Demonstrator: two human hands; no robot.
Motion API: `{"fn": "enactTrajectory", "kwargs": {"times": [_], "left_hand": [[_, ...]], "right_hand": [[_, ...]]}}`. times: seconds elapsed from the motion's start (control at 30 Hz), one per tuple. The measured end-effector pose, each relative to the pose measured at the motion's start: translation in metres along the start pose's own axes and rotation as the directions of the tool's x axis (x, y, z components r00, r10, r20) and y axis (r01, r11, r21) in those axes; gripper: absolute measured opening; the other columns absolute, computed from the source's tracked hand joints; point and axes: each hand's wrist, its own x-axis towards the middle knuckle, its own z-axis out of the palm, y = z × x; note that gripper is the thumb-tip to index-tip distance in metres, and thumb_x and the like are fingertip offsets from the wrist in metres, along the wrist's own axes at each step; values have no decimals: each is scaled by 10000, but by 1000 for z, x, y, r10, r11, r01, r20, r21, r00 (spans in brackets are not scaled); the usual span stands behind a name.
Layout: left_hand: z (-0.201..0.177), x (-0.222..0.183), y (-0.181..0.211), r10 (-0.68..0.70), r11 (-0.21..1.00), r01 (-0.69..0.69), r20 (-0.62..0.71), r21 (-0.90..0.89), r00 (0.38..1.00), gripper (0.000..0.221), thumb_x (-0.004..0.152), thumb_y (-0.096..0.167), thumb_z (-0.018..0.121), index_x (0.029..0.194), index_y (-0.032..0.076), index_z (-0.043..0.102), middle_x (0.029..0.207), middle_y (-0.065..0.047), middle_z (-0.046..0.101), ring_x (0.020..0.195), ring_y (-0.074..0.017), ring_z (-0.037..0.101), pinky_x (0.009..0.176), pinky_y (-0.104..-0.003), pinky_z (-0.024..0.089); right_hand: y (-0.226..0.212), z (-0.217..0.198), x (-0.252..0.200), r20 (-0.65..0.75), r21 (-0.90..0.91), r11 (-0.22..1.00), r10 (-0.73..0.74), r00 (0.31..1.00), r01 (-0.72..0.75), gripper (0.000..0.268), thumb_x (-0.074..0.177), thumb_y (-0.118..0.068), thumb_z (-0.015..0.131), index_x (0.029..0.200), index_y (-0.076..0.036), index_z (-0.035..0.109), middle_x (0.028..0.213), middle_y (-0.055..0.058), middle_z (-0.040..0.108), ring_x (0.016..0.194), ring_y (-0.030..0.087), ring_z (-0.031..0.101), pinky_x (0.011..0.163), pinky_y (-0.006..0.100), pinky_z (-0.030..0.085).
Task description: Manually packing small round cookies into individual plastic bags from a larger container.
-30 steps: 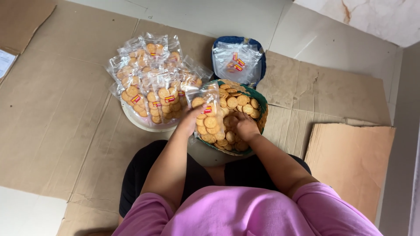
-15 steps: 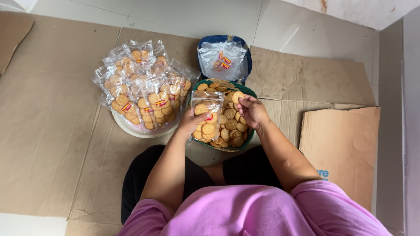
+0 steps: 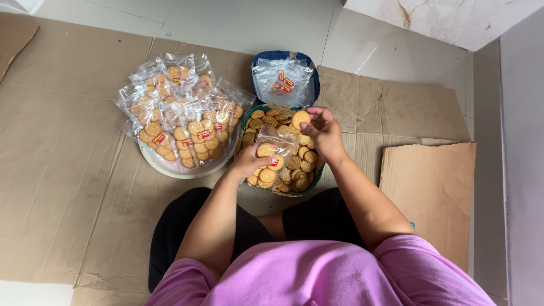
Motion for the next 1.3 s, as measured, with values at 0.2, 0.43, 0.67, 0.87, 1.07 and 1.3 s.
{"fn": "enactTrajectory", "kwargs": {"times": [0.2, 0.43, 0.67, 0.87, 1.07, 1.3], "left_hand": [[-8, 8, -17, -11, 1000, 10, 25, 22, 1000, 493, 680, 109, 930, 1141, 112, 757, 938, -35, 753, 852, -137, 701, 778, -309, 588], [-14, 12, -22, 2, 998, -5, 34, 70, 999, 466, 683, 97, 924, 1125, 109, 777, 944, -67, 766, 865, -154, 701, 795, -338, 587], [-13, 12, -23, 16, 982, -22, 37, 189, 999, 405, 675, 125, 918, 1054, 125, 776, 882, -23, 738, 829, -143, 677, 755, -339, 576], [-17, 14, -27, 9, 950, -23, 45, 311, 999, 372, 655, 156, 918, 1002, 143, 785, 836, -15, 732, 786, -149, 677, 715, -348, 566], [-17, 18, -34, 48, 990, -52, 33, 130, 998, 451, 692, 139, 914, 1106, 107, 739, 946, -24, 734, 879, -156, 683, 791, -341, 573], [-6, 10, -19, 26, 999, -28, 82, 16, 996, 447, 721, 152, 925, 1123, 114, 734, 996, 18, 739, 904, -99, 664, 826, -277, 560]], "right_hand": [[11, 4, 4, 192, -221, 963, -110, 975, 152, 410, 813, 54, 842, 1165, 4, 638, 898, 90, 660, 816, 164, 691, 761, 290, 622], [-27, 8, -1, 418, -487, 828, -58, 907, 278, 244, 814, -45, 854, 1030, -85, 748, 807, 28, 689, 773, 158, 650, 766, 308, 541], [-45, 8, 10, 731, -591, 719, 285, 620, 366, 261, 974, -203, 686, 1193, -75, 751, 1136, 261, 634, 1088, 484, 631, 981, 565, 477], [-38, 10, 28, 695, -699, 625, 476, 539, 349, 319, 1047, -312, 582, 1113, -37, 729, 1072, 244, 682, 1015, 458, 677, 923, 526, 518], [-42, 24, 31, 562, -759, 614, 453, 692, 215, 189, 954, -258, 719, 1119, -165, 717, 986, 107, 748, 850, 266, 768, 783, 378, 575], [-42, 21, 39, 589, -791, 533, 534, 607, 299, 213, 886, -400, 804, 1007, -225, 818, 931, 58, 753, 868, 272, 752, 770, 395, 583]]}}
